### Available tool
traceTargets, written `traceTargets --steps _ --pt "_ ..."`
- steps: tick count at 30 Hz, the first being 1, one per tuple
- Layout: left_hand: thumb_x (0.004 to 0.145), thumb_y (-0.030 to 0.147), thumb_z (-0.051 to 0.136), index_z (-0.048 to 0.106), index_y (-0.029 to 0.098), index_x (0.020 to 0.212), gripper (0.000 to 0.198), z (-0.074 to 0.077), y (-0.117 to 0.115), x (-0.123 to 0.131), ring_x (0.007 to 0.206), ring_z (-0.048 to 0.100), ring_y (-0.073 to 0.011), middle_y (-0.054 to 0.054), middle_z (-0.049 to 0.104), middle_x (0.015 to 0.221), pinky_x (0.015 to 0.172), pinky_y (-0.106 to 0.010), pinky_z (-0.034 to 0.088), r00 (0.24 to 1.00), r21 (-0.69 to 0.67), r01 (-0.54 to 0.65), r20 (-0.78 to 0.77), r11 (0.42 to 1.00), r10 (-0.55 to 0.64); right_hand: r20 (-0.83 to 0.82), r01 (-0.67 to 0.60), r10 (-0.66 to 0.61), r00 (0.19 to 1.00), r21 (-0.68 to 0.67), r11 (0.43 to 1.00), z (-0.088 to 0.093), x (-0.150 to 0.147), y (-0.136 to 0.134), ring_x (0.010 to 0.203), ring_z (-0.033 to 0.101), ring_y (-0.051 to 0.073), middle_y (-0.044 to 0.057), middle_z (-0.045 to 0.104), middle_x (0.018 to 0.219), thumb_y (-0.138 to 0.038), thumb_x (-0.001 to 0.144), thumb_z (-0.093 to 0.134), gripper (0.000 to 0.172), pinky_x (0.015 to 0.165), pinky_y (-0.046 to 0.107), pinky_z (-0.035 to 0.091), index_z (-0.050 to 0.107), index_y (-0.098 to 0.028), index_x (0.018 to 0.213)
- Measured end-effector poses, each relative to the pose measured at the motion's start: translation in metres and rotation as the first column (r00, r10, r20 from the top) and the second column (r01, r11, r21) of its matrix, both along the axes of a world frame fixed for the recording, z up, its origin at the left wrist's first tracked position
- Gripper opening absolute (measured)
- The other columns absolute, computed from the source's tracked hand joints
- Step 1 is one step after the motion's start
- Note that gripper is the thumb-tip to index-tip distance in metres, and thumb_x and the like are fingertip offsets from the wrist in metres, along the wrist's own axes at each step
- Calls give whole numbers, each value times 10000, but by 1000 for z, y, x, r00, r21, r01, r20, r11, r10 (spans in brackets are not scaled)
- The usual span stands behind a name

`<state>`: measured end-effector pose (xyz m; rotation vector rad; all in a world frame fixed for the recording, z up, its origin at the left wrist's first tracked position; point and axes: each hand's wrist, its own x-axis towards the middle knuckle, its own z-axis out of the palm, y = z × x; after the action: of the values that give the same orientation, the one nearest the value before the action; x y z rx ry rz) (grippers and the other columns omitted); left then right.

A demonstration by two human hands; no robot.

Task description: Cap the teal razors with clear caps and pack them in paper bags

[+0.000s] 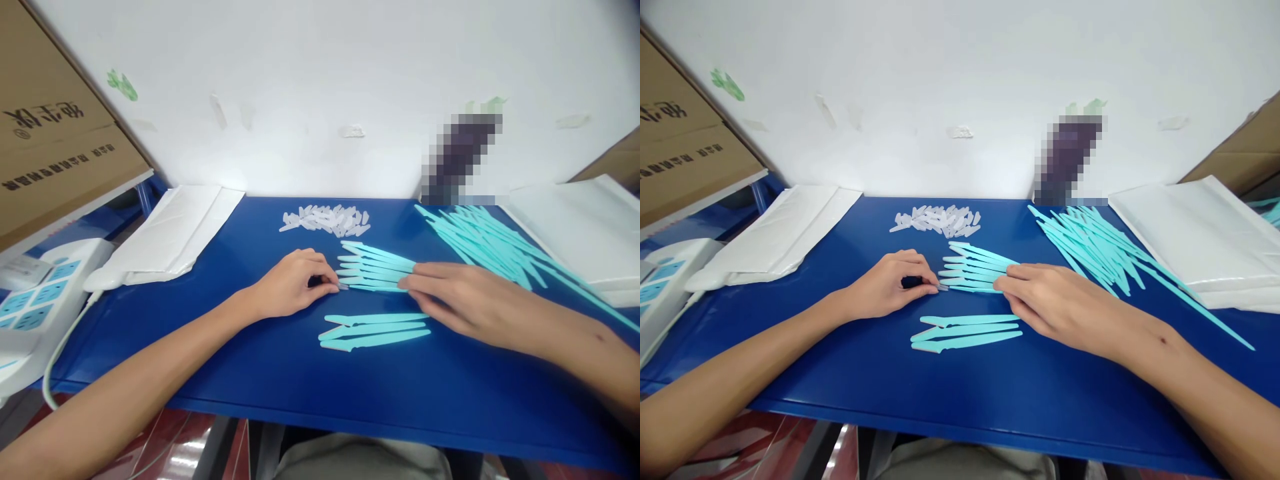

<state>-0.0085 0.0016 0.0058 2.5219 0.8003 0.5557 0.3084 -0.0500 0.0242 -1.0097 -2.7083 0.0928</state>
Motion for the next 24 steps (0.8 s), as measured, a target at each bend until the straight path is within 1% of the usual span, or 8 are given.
traceTargets --steps 3,7,10,13,17,20,22,24 --pt "985 260 692 789 204 979 112 -1 0 0 828 618 -171 -29 728 899 815 -324 460 1000 6 0 8 1000 0 44 -6 7 999 -18 1000 0 -1 0 665 627 182 69 683 878 -233 1053 411 296 592 318 439 697 -186 1115" --pt "993 278 686 788 207 955 130 -2 -2 6 848 641 -174 -24 736 895 812 -330 451 1000 14 12 22 1000 -12 33 -36 35 999 16 999 -2 -7 -2 698 633 190 78 685 897 -221 1052 412 295 631 329 458 699 -182 1106" --pt "979 266 711 790 208 912 119 -4 -4 15 851 646 -179 -16 727 855 781 -333 411 1000 63 30 -1 998 -30 37 -75 73 997 53 996 -5 -13 -4 730 633 196 78 674 889 -211 1049 419 286 672 332 467 701 -179 1087" --pt "975 245 719 789 193 905 112 -8 -8 19 835 644 -179 -20 721 838 767 -332 386 999 117 48 -5 992 -48 50 -74 69 996 107 991 -6 -17 -4 734 630 202 81 670 881 -205 1053 412 297 679 341 468 707 -166 1072" --pt "1002 248 677 779 179 932 141 -12 -10 17 840 654 -173 -33 734 878 807 -333 414 996 157 89 -8 984 -88 48 -83 77 996 134 988 -7 -19 -5 748 644 206 86 688 890 -202 1053 420 305 714 353 484 722 -159 1067" --pt "1021 269 640 770 173 934 184 -6 -2 22 841 662 -175 -46 742 894 801 -331 438 996 201 89 -19 976 -87 56 -75 67 996 156 985 -9 -19 -4 739 644 203 84 700 890 -194 1042 436 299 726 356 483 732 -161 1058" --pt "1028 300 619 768 169 945 215 0 3 24 825 666 -176 -54 741 879 767 -325 453 998 242 55 28 969 -64 87 -63 47 995 195 979 -11 -18 -3 727 641 205 79 701 874 -203 1039 445 295 729 364 479 737 -168 1066" --pt "1030 322 596 771 172 971 238 -4 -7 18 777 663 -170 -56 737 843 718 -317 476 991 222 10 126 975 -39 124 -44 13 992 246 968 -13 -15 -1 729 641 211 74 701 859 -220 1046 441 302 734 371 476 738 -179 1078"
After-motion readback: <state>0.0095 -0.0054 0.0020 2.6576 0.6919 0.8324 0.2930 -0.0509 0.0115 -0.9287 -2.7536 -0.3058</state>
